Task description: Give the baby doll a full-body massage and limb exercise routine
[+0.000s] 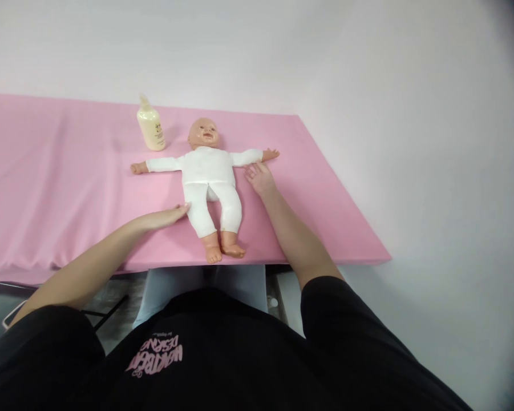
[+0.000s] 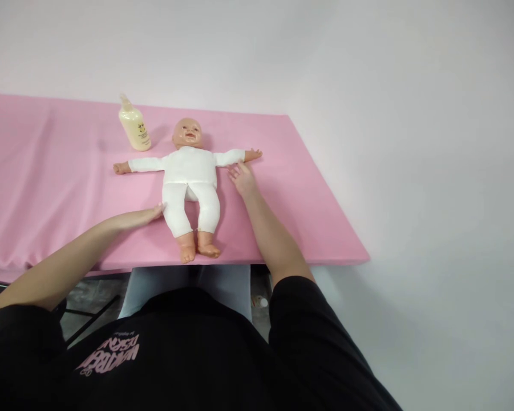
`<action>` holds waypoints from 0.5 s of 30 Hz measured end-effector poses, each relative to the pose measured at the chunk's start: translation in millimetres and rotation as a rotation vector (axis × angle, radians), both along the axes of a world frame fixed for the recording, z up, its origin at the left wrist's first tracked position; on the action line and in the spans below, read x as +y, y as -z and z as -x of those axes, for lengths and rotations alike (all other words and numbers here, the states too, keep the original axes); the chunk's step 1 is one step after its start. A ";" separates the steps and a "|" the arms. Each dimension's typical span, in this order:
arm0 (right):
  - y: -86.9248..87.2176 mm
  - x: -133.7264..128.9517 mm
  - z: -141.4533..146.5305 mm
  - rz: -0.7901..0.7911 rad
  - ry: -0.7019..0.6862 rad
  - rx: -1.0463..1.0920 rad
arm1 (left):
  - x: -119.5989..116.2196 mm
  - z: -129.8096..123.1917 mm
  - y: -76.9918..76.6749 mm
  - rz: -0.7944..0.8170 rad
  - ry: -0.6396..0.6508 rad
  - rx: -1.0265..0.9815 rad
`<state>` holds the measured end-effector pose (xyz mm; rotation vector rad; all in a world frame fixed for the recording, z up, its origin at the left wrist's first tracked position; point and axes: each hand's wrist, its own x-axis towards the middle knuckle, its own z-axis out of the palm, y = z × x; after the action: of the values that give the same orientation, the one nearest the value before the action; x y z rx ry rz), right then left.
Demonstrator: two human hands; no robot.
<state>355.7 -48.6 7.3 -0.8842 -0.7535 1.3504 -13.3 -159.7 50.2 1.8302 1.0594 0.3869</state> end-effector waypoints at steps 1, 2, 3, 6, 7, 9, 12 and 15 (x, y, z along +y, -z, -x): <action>-0.3 -0.5 -0.9 0.000 -0.021 -0.002 | -5.0 -3.8 -2.1 0.127 0.016 -0.147; -0.6 -0.8 -1.2 0.003 -0.035 -0.008 | -10.7 -7.6 -4.4 0.256 0.022 -0.282; -1.0 -1.1 -0.9 0.007 -0.037 -0.019 | -17.0 -11.2 -6.7 0.363 0.003 -0.394; -1.8 -1.4 3.5 0.016 0.028 -0.059 | -38.6 -19.5 -10.6 0.620 -0.100 -0.567; -1.9 -1.3 5.6 0.018 0.057 -0.067 | -46.4 -21.4 -10.5 0.693 -0.105 -0.591; -1.7 -0.9 9.2 0.018 0.094 -0.072 | -61.9 -24.2 -8.5 0.778 -0.088 -0.646; -0.3 0.6 10.5 0.022 0.107 -0.076 | -82.2 -27.0 -3.1 0.851 -0.007 -0.683; 1.6 2.7 8.2 0.026 0.108 -0.102 | -95.0 -27.9 0.5 0.915 0.013 -0.670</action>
<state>347.5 -45.9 5.7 -1.0065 -0.7577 1.2295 14.5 -254.7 49.7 0.7918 0.5834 0.3784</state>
